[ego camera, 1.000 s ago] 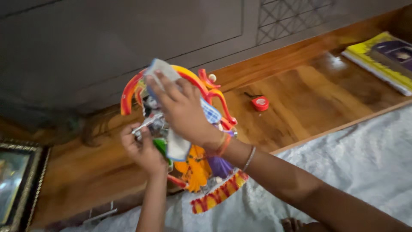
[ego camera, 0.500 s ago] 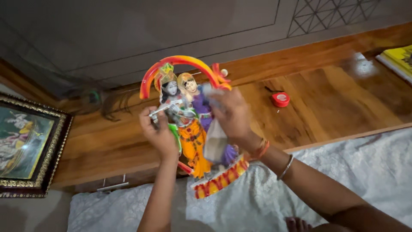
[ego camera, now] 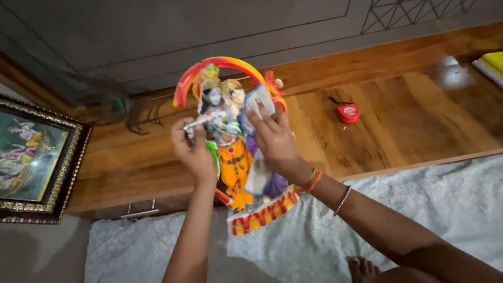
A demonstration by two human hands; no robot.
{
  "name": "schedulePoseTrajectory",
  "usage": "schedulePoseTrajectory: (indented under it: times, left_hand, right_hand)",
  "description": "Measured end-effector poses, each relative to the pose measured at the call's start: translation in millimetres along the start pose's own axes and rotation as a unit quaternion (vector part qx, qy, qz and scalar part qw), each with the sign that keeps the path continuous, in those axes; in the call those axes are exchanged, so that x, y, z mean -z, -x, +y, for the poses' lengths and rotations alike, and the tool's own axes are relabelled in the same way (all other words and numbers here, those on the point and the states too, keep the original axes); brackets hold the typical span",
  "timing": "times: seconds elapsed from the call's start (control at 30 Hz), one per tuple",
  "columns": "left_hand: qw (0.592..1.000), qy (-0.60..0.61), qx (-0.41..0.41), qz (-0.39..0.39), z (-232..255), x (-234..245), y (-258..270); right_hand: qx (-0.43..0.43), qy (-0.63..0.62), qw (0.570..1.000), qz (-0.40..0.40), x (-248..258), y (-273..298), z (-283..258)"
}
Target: The person wipes a colorful statue of Radha and Krishna with a cloth, cleaning the front and back surfaces. The person rotates the statue to access different areas and continues wiping until the end of the clip.
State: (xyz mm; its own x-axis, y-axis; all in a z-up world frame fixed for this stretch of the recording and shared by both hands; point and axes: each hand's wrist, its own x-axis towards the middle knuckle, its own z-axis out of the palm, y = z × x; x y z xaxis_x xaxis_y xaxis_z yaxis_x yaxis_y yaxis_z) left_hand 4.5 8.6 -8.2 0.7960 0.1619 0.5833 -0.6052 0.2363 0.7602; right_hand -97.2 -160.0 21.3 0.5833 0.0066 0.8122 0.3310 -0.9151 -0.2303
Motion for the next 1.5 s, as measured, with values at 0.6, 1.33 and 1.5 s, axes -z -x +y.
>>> schedulePoseTrajectory:
  times: [0.6, 1.33, 1.5]
  left_hand:
    - [0.981, -0.17, -0.058, -0.075, 12.4, -10.5, 11.4]
    - [0.988, -0.06, 0.119, -0.078, -39.5, 14.6, 7.1]
    - [0.992, -0.028, 0.077, -0.094, -33.5, 8.9, -1.2]
  right_hand:
    - [0.072, -0.05, 0.996, -0.024, -36.8, -27.7, -15.8]
    - [0.204, 0.073, 0.968, -0.129, -28.2, -63.5, 27.8]
    - [0.084, 0.07, 0.993, -0.049, -35.2, -70.5, 7.1]
